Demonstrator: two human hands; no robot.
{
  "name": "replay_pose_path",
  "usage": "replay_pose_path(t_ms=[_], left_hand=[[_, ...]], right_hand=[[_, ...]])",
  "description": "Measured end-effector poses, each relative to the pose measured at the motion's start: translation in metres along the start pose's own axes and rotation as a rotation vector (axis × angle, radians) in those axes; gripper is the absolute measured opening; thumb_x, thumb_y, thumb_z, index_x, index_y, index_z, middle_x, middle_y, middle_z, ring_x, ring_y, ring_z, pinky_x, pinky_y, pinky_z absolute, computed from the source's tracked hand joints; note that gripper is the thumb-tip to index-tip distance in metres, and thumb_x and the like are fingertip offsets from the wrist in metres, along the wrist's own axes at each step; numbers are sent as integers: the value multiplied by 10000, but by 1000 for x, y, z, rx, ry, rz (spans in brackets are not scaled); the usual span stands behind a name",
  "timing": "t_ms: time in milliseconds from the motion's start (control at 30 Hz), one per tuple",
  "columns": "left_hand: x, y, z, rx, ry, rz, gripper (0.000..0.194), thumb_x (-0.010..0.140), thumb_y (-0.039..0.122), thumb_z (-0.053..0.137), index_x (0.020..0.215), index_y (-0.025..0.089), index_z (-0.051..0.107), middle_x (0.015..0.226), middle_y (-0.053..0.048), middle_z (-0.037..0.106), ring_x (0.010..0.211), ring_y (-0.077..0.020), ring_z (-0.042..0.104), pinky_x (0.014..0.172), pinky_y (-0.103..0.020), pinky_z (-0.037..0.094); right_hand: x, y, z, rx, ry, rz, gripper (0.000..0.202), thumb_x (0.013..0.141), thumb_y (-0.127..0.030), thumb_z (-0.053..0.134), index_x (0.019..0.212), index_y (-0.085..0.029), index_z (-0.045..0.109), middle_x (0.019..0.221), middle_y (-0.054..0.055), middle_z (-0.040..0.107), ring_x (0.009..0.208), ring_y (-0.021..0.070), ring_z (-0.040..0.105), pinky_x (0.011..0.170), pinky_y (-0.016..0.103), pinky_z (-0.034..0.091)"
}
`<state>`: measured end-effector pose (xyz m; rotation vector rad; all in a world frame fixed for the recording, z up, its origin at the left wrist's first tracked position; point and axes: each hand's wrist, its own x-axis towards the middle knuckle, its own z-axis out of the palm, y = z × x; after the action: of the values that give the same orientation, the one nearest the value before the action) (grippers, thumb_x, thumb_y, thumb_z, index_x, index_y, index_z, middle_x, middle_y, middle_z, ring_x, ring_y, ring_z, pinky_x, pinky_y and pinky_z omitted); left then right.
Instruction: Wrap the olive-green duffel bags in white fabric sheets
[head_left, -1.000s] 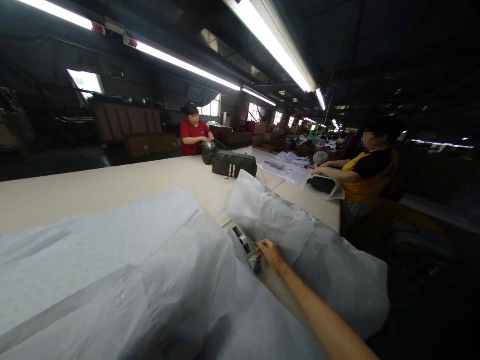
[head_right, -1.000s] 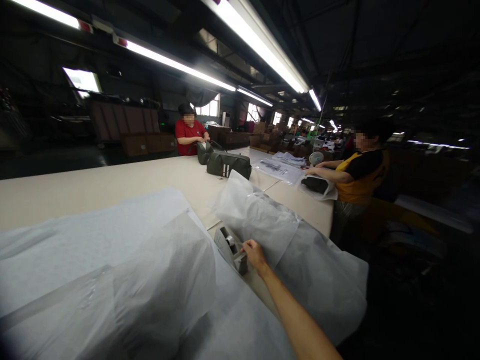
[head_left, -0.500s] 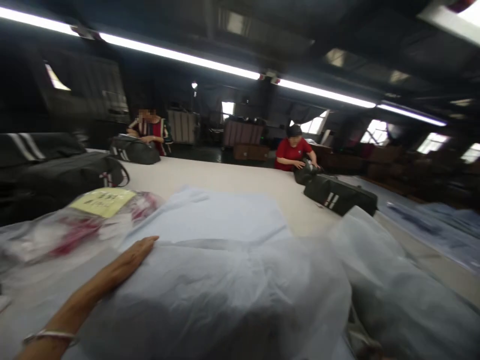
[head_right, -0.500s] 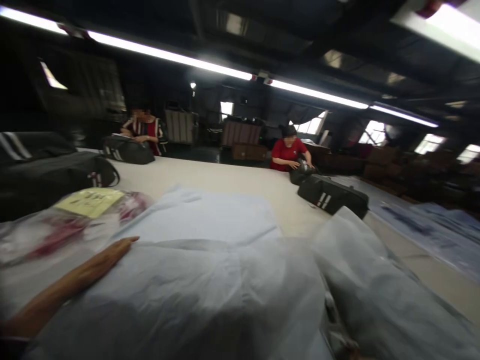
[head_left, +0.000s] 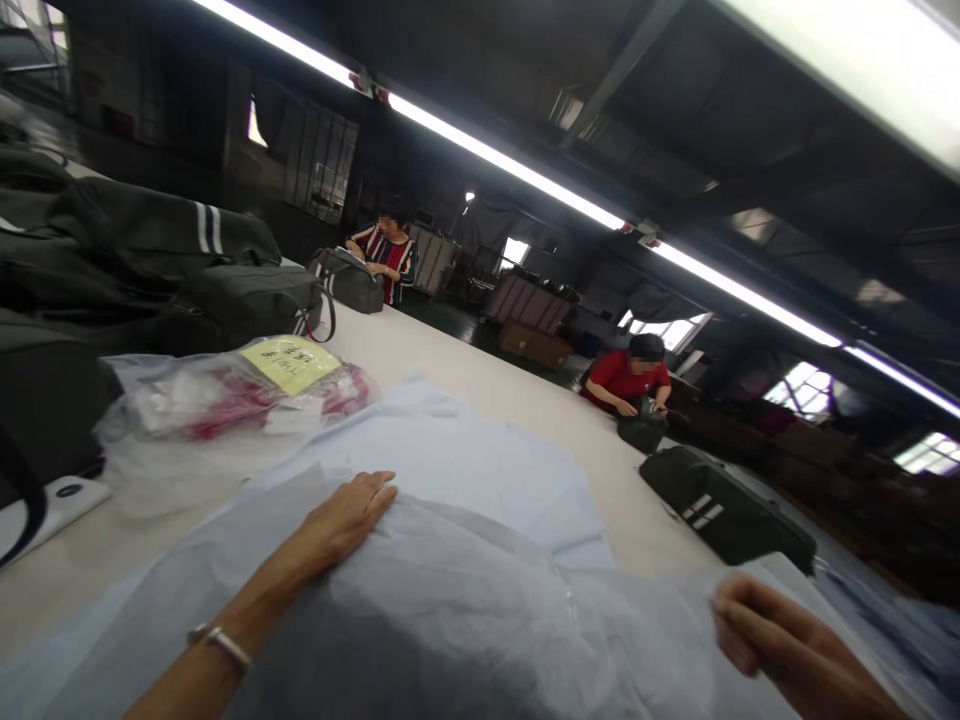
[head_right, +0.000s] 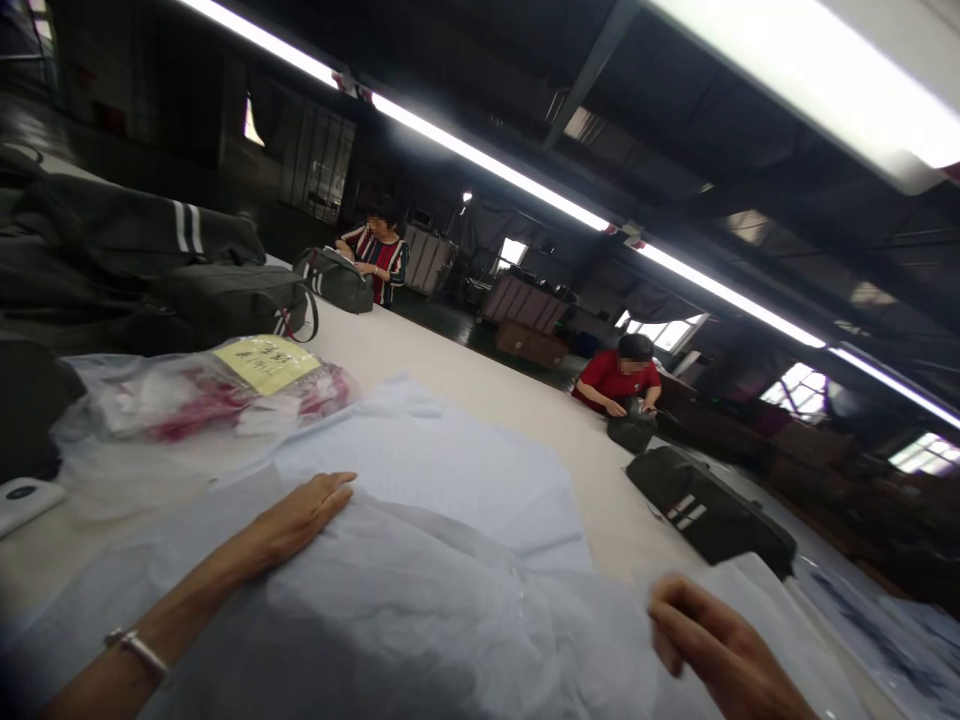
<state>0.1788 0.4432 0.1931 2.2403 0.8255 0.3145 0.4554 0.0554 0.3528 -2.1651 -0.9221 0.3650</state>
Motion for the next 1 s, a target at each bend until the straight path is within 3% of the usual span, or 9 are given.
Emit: replay_pose_path(t_ms=[133, 200, 300, 433, 567, 733, 800, 1000], left_hand=[[-2, 0, 1, -23, -6, -17, 618, 919, 564, 238, 1386, 214, 442, 1423, -102, 490, 1294, -274, 468, 1090, -452, 350], [-4, 1, 1, -5, 7, -30, 586, 925, 549, 256, 1386, 242, 446, 1412, -99, 502, 1269, -288, 491, 1059, -475, 374], [-7, 3, 1, 22, 35, -42, 559, 930, 527, 266, 1386, 260, 446, 1376, -100, 531, 1236, -298, 511, 1021, -487, 396], [-8, 4, 3, 0, 22, -46, 550, 929, 538, 273, 1375, 274, 458, 1350, -86, 548, 1215, -289, 519, 1016, -457, 399], [-7, 3, 4, -20, 18, -67, 541, 923, 562, 278, 1358, 305, 473, 1357, -58, 545, 1227, -279, 506, 1034, -443, 385], [-8, 0, 7, -41, 8, -75, 535, 915, 567, 298, 1362, 327, 470, 1381, -31, 526, 1256, -272, 477, 1057, -446, 371], [-8, -1, 8, -51, 8, -70, 536, 910, 567, 306, 1361, 329, 472, 1395, -27, 517, 1271, -275, 466, 1061, -443, 371], [-8, -1, 9, -18, -22, -62, 554, 922, 551, 254, 1385, 316, 445, 1412, -15, 501, 1300, -260, 448, 1101, -431, 344]], right_hand=[[48, -122, 94, 135, -577, -105, 367, 740, -536, 711, 718, -187, 600, 609, -17, 529, 568, 120, 484, 578, 273, 432], [75, -162, 144, 150, -794, -145, 389, 705, -530, 749, 731, -169, 608, 618, -37, 539, 553, 88, 485, 555, 231, 412], [116, -183, 204, 96, -1016, -138, 394, 672, -509, 781, 735, -161, 608, 611, -55, 551, 557, 70, 500, 542, 197, 411], [161, -170, 253, -171, -1179, -91, 379, 619, -470, 811, 695, -166, 598, 583, -68, 558, 548, 65, 503, 533, 186, 417], [178, -169, 275, -444, -1245, -100, 323, 611, -444, 802, 674, -181, 625, 619, -50, 612, 567, 85, 533, 544, 208, 419], [178, -186, 276, -839, -1057, -307, 447, 566, -600, 796, 589, -191, 618, 551, -31, 581, 564, 131, 525, 518, 250, 362], [183, -182, 276, -830, -1080, -305, 480, 542, -638, 794, 599, -198, 609, 575, -35, 586, 572, 123, 512, 512, 243, 350], [205, -143, 281, -463, -1288, -87, 540, 554, -688, 757, 666, -192, 576, 610, -51, 538, 605, 102, 497, 540, 221, 383]])
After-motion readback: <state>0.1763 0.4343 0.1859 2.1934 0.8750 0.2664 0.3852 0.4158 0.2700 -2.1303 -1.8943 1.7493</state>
